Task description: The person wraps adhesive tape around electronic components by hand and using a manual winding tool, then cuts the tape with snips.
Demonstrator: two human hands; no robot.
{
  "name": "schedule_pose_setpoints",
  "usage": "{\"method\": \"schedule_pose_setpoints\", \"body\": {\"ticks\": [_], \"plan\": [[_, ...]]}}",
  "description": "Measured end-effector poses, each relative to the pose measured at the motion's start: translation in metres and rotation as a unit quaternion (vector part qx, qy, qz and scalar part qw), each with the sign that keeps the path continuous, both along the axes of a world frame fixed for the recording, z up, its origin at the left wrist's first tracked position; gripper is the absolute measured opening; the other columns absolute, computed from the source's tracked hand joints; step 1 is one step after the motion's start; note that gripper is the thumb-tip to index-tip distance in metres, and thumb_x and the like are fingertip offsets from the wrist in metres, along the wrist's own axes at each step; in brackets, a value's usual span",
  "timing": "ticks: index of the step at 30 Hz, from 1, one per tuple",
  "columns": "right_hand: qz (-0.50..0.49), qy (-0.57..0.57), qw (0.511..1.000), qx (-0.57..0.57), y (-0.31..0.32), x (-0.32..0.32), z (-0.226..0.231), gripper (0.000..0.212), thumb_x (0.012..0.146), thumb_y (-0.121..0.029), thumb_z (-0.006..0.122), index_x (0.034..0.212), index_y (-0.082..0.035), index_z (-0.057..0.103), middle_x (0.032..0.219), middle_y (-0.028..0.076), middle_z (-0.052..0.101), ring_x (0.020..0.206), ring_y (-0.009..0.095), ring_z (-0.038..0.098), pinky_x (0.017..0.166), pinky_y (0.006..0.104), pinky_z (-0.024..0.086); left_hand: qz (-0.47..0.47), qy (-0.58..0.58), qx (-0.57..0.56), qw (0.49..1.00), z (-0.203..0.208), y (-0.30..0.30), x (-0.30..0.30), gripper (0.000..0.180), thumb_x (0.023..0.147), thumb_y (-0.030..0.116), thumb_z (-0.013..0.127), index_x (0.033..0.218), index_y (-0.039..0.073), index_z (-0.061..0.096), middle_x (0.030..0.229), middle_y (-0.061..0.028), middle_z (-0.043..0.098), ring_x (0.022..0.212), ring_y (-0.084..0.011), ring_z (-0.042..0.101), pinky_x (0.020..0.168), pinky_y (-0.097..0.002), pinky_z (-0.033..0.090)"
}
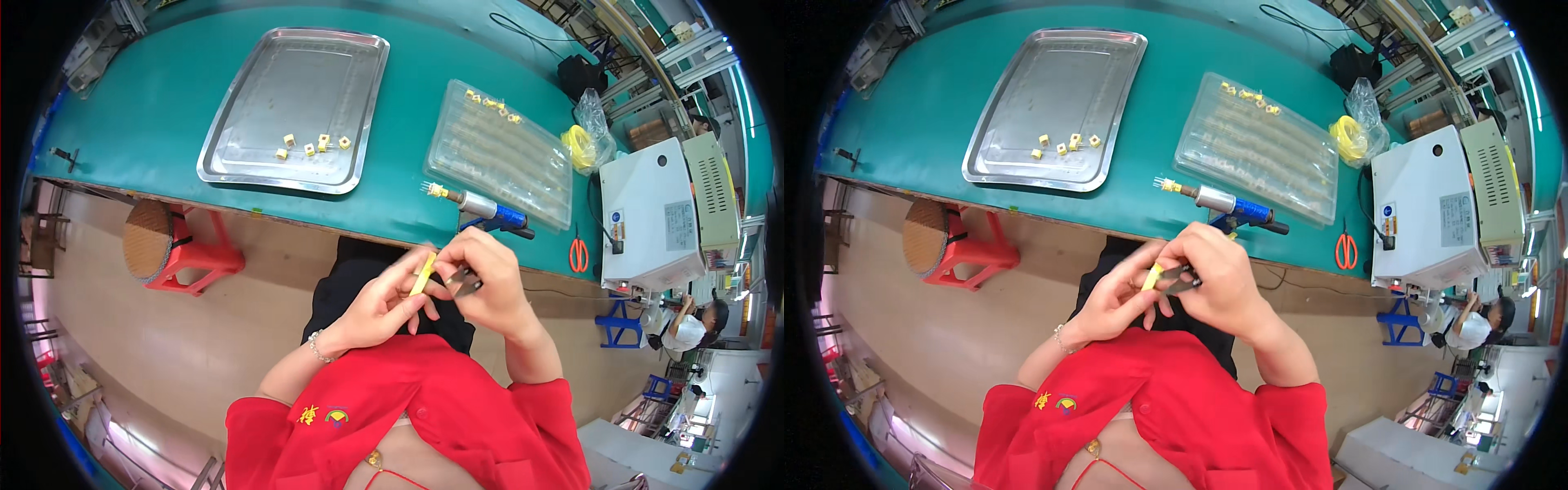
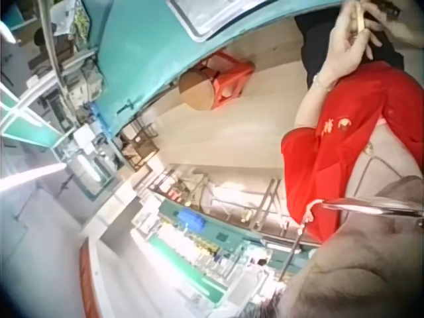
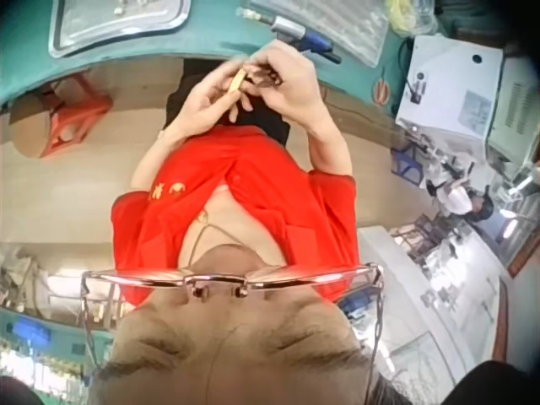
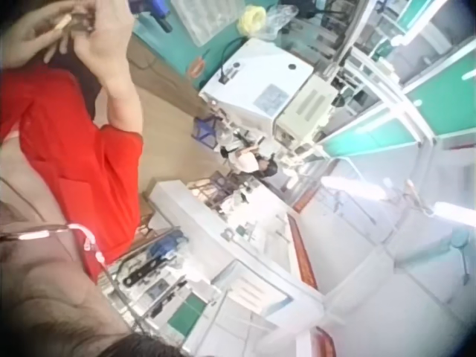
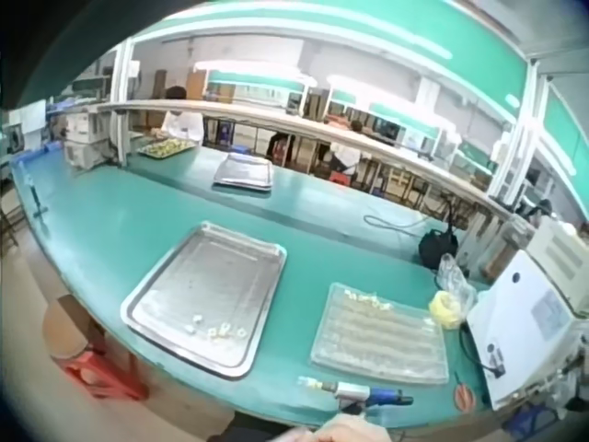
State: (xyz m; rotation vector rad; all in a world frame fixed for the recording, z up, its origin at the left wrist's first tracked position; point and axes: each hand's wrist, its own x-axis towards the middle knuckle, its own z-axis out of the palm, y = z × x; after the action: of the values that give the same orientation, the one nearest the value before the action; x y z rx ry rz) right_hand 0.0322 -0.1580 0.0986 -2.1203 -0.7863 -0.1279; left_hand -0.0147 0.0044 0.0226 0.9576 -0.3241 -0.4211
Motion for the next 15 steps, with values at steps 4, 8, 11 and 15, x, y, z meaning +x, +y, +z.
{"method": "schedule_pose_setpoints", "body": {"ticks": [4, 8, 11, 15], "plan": [[0.033, -0.099, 0.994, -0.027, 0.008, 0.006, 0.009, 0.017, 0.065, 0.009, 0.065, 0.075, -0.002, 0.055, 0.069, 0.009, 0.054, 0.06, 0.022, 0.053, 0.052, 0.0283, 0.041, 0.072, 0.049, 0.036, 0.996, -0.018, 0.0, 0.016, 0.056, 0.091, 0.005, 0.048, 0.139, 0.005, 0.02, 0.104, -0.0132, 0.059, 0.077, -0.0124, 0.059, 0.049, -0.0187, 0.047], [-0.017, -0.033, 0.999, -0.017, 0.004, 0.05, 0.023, 0.007, 0.074, 0.004, 0.063, 0.076, 0.0, 0.058, 0.071, 0.007, 0.055, 0.06, 0.016, 0.052, 0.053, 0.0259, 0.041, 0.058, 0.015, 0.003, 0.998, -0.011, -0.002, 0.021, 0.04, 0.091, 0.003, 0.047, 0.13, 0.0, 0.036, 0.104, -0.0149, 0.059, 0.078, -0.0131, 0.06, 0.058, -0.0226, 0.052], [-0.028, 0.024, 0.999, -0.028, 0.002, 0.078, 0.016, 0.004, 0.078, 0.001, 0.062, 0.078, 0.001, 0.059, 0.075, 0.006, 0.058, 0.062, 0.01, 0.053, 0.053, 0.0219, 0.041, 0.044, 0.016, -0.033, 0.998, -0.002, -0.004, 0.026, 0.034, 0.092, 0.001, 0.043, 0.126, -0.002, 0.039, 0.103, -0.0171, 0.059, 0.079, -0.0146, 0.061, 0.067, -0.0272, 0.055], [-0.036, 0.138, 0.989, -0.026, -0.002, 0.088, 0.006, 0.005, 0.082, -0.002, 0.061, 0.08, 0.003, 0.06, 0.077, 0.004, 0.061, 0.065, 0.006, 0.053, 0.054, 0.0194, 0.042, 0.04, 0.025, -0.024, 0.999, -0.004, -0.004, 0.032, 0.034, 0.092, 0.002, 0.042, 0.126, -0.003, 0.039, 0.103, -0.0168, 0.059, 0.08, -0.0147, 0.061, 0.066, -0.0277, 0.056]]}}
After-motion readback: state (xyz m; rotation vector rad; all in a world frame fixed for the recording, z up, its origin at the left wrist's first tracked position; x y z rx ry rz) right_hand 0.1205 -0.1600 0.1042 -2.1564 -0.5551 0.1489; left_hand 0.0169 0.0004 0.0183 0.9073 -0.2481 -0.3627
